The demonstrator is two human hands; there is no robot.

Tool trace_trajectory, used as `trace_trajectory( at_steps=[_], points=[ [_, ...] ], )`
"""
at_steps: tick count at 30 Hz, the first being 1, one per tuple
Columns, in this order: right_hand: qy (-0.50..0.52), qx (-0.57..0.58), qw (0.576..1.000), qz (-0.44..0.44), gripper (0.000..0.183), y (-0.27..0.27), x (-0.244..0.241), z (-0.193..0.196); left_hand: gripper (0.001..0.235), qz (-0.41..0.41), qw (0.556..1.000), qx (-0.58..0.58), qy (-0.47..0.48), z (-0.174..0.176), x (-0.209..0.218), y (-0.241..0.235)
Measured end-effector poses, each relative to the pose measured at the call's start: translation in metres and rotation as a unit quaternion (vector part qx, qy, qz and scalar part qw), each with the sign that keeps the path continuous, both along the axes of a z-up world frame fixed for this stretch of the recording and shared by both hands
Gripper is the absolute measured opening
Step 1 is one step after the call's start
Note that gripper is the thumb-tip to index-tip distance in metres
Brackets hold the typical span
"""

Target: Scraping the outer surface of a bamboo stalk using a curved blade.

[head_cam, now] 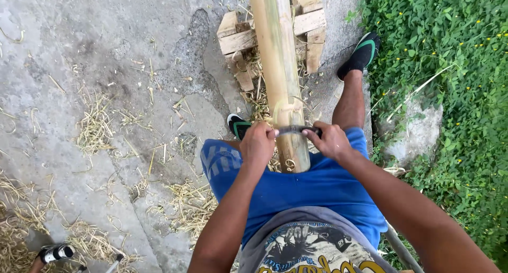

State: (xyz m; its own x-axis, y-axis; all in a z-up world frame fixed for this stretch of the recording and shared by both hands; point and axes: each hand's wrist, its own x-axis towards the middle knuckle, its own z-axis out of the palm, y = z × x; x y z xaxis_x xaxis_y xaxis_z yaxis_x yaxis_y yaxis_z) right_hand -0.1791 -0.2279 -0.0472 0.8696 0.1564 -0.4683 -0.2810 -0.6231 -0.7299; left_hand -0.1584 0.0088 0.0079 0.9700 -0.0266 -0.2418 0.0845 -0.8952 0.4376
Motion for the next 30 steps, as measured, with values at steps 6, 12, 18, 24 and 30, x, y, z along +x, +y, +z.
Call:
trace_trajectory(
  at_steps=[6,12,18,24,30],
  points=[
    [0.024,-0.064,0.998,0.003,0.049,-0.001,0.084,0.007,0.016,0.046,0.999,-0.018,0.024,-0.007,0.071,-0.008],
    [-0.141,-0.016,0.989,-0.031,0.051,0.009,0.204,-0.021,0.016,0.046,0.996,0.015,-0.076,-0.018,0.196,-0.006],
    [-0.219,0.039,0.974,-0.043,0.057,0.013,0.316,-0.058,0.017,0.049,0.989,0.019,-0.136,-0.034,0.312,-0.002],
    [-0.337,0.025,0.939,-0.066,0.047,0.022,0.366,-0.049,0.018,0.056,0.973,0.037,-0.219,-0.061,0.374,0.002],
    [-0.373,-0.011,0.926,-0.065,0.049,0.02,0.346,-0.054,0.026,0.072,0.987,0.07,-0.127,-0.06,0.366,0.005]
  ],
)
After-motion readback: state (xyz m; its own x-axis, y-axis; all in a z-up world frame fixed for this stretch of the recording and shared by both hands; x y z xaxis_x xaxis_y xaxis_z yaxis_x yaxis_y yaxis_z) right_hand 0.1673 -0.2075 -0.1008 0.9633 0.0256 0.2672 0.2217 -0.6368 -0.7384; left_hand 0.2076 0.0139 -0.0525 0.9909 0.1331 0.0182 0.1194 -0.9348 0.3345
